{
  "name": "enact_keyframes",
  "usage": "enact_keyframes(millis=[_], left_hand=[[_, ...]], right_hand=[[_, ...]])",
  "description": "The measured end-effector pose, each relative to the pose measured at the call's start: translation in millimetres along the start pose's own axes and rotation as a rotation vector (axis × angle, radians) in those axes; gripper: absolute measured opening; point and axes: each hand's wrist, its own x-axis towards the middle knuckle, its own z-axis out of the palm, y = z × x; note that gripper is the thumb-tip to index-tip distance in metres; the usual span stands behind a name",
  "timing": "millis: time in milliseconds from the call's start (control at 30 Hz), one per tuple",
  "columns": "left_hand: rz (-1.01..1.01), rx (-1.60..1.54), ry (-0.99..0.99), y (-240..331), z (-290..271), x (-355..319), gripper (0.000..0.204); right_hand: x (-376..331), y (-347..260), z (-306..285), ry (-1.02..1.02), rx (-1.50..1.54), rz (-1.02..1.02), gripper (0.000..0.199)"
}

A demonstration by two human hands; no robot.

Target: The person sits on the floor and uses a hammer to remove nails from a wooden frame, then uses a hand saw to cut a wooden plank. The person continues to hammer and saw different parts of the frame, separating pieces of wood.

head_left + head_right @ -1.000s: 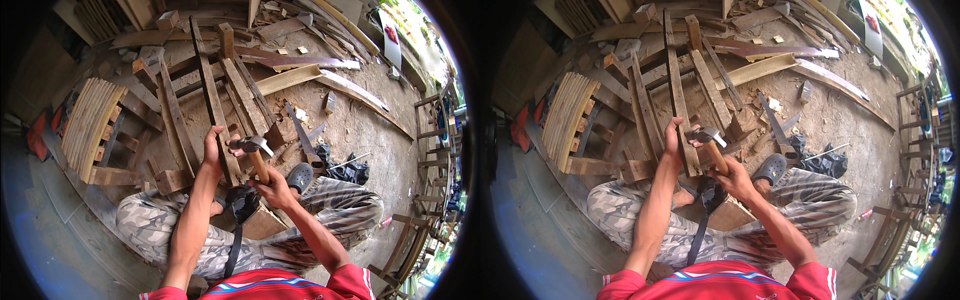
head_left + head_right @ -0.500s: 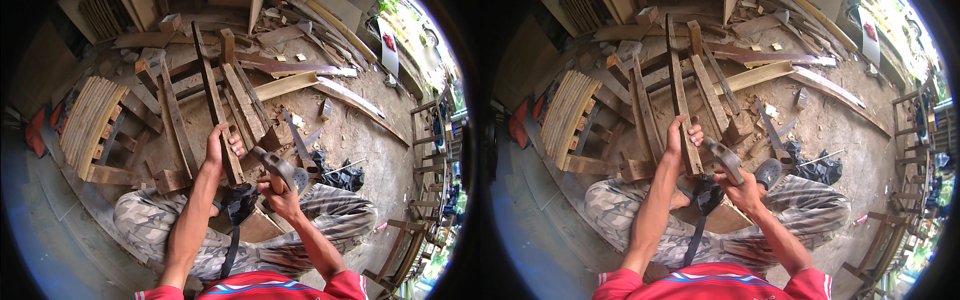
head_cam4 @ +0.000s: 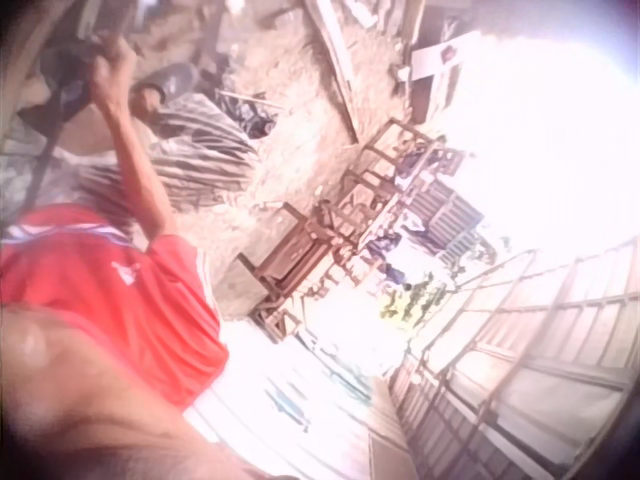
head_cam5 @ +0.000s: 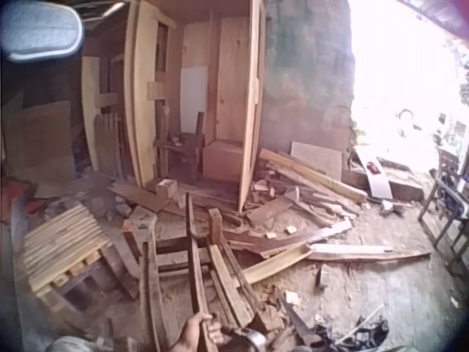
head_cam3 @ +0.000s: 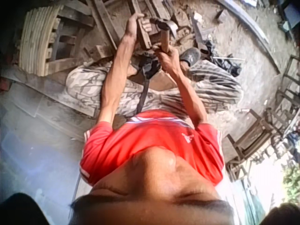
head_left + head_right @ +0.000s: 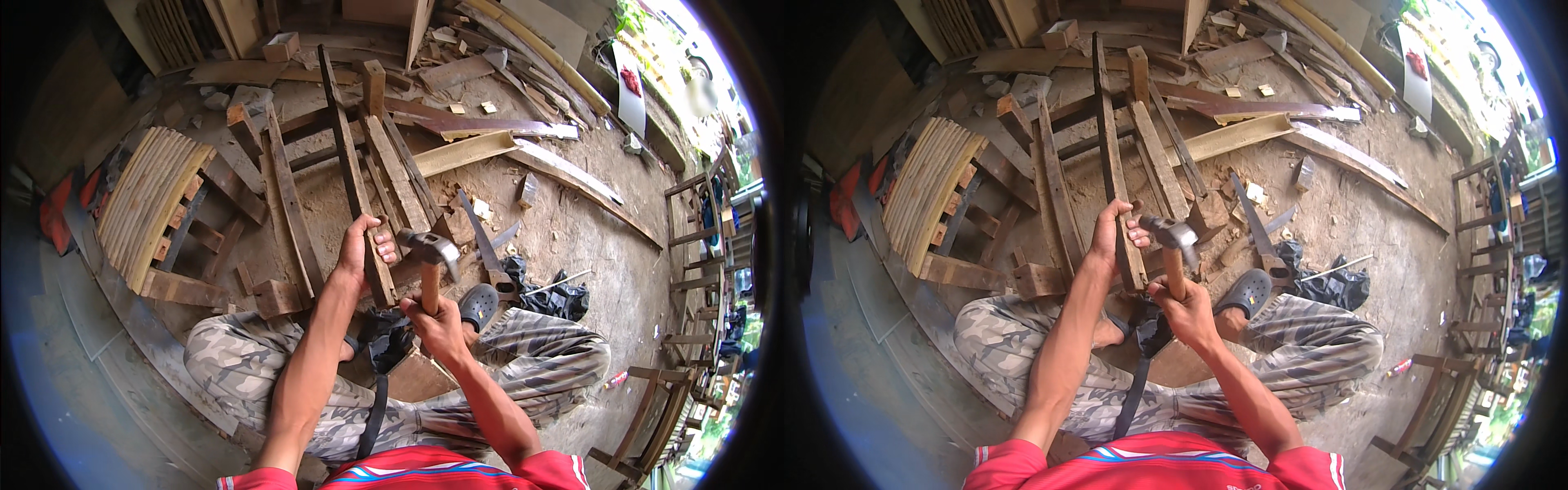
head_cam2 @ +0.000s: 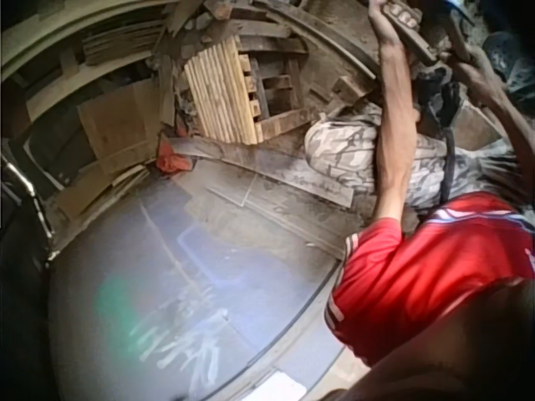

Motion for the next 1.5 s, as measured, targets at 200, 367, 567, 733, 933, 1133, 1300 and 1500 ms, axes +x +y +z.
enact_keyframes(millis=[200,367,567,733,933,1133,1300,1500], left_hand=[[-0.085,0.029,-0.025,18,-20,-5,0.023],[-0.093,-0.003,-0.069,18,-23,-9,0.018],[-0.113,-0.159,-0.183,14,-21,-8,0.017],[0.097,0.291,0.157,-2,3,-6,0.038],[0.511,1.077,0.463,-28,-33,22,0.064],[0.38,1.386,0.502,-32,-32,18,0.09],[0.328,1.498,0.351,-37,-42,23,0.097],[0.267,1.508,0.017,-45,-73,47,0.101]], right_hand=[[20,-16,-27,0.182,0.4,0.052,0.013],[12,-46,-74,0.293,0.236,0.008,0.015],[14,-43,-112,0.789,-0.062,-0.251,0.043],[-3,-27,-116,0.716,-0.117,-0.136,0.028],[-10,2,-113,0.539,-0.162,-0.054,0.02],[-9,4,-128,0.482,-0.218,0.064,0.023],[-5,-2,-158,0.339,-0.518,0.134,0.033],[24,13,-193,0.105,-1.231,0.198,0.032]])
